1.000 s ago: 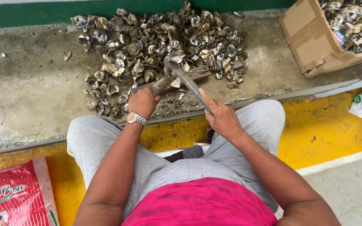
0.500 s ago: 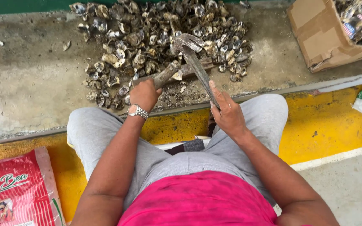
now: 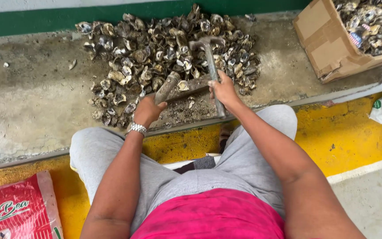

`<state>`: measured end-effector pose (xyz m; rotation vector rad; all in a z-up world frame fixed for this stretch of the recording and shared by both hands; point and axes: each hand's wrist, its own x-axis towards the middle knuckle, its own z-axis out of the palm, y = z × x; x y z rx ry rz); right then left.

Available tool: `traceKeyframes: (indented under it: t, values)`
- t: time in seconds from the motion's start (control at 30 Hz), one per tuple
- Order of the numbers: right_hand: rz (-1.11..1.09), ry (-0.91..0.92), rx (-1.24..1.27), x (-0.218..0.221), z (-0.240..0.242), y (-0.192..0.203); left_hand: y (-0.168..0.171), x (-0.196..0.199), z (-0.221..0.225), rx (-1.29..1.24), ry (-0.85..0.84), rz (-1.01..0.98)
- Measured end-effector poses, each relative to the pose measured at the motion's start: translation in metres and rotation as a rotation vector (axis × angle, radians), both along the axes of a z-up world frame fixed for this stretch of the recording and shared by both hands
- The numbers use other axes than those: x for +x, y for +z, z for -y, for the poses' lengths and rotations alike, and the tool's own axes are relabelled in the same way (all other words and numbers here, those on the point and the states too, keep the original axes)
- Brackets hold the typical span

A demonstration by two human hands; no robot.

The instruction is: Using a hammer and a metal rod to pry open oyster shells for harvesting meat.

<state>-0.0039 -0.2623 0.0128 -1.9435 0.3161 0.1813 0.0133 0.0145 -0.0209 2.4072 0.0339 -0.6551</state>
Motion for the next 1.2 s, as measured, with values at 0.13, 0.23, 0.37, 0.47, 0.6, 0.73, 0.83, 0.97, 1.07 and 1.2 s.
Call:
traceKeyframes:
  t: [0.13, 0.23, 0.37, 0.47, 0.6, 0.73, 0.83, 0.97, 1.07, 1.2]
  values:
    - [-0.074, -0.158, 0.064, 0.041, 0.016, -0.061, -0.006, 0.005, 0.002, 0.033, -0.009, 0.092]
    - [-0.080, -0.169, 0.012, 0.043, 0.013, -0.076, -0.015, 0.005, 0.003, 0.073, -0.035, 0.141]
    - [-0.354, 0.039, -0.546, 0.047, 0.011, -0.063, -0.008, 0.000, 0.010, 0.087, -0.088, 0.213]
    - [0.220, 0.073, -0.985, 0.058, 0.026, -0.123, -0.006, -0.003, 0.015, 0.087, -0.112, 0.228]
    - [0.836, 0.156, -0.856, 0.064, 0.010, -0.122, -0.012, -0.003, 0.022, 0.084, -0.129, 0.210]
    - [0.057, 0.056, -0.395, 0.048, -0.014, -0.074, -0.006, -0.009, 0.024, 0.095, -0.145, 0.201]
    - [0.046, 0.053, -0.493, 0.050, -0.010, -0.075, 0.004, -0.012, 0.027, 0.040, -0.113, 0.212]
    - [0.033, 0.035, -0.441, 0.046, -0.015, -0.064, 0.014, -0.010, 0.025, -0.086, -0.011, 0.256]
    - [0.060, 0.050, -0.192, 0.048, -0.015, -0.055, 0.007, -0.003, 0.016, -0.082, 0.067, 0.266]
    - [-0.158, 0.102, -0.220, 0.053, 0.012, -0.021, 0.008, 0.000, 0.010, -0.058, 0.084, 0.312]
